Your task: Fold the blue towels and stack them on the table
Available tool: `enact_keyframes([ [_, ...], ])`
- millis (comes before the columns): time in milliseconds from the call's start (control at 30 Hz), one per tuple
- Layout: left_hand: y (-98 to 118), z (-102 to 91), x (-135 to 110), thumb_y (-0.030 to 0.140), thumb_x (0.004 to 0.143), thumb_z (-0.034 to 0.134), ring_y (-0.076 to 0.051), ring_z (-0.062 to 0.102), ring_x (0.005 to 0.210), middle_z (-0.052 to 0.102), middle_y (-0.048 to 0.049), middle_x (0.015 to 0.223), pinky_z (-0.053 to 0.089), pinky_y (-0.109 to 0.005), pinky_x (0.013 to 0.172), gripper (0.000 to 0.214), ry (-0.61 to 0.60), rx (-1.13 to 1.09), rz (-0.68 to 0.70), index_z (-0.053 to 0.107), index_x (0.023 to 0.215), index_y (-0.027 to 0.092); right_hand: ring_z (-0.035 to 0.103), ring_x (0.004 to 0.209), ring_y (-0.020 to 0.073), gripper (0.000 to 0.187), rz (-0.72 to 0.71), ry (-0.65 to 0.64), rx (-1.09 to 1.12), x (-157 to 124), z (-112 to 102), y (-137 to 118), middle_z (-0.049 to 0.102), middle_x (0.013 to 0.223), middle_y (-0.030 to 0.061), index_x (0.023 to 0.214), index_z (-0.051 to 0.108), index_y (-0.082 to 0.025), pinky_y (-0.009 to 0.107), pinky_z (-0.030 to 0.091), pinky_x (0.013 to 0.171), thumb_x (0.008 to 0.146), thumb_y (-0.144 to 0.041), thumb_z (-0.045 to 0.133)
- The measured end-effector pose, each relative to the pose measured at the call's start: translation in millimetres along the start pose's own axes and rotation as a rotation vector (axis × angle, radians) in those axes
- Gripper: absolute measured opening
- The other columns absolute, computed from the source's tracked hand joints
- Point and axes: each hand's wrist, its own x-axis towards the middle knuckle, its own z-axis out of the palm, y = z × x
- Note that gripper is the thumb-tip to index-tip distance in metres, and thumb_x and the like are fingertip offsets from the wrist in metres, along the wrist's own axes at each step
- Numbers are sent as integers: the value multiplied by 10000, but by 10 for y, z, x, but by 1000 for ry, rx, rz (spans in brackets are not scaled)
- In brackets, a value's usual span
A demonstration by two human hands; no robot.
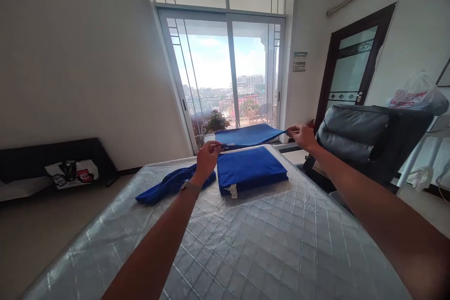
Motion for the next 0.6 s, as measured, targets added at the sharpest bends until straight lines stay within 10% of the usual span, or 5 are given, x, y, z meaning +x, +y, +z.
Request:
enact_keyframes([
  [200,-1169,147,-914,195,926,513,-202,695,985,741,-32,1009,532,-355,919,168,-282,422,89,661,989,245,723,841,247,158,95,-113,-91,-1030,1032,867,765,867,61,862,738,-228,363,550,809,856,-249,582],
  [600,-1181,37,-999,129,962,447,-229,628,1012,701,-89,1030,499,-364,943,231,-301,694,313,624,1096,191,671,958,260,286,-141,-75,-121,-1207,1048,1017,714,1029,127,996,688,-180,411,521,919,926,-325,452],
])
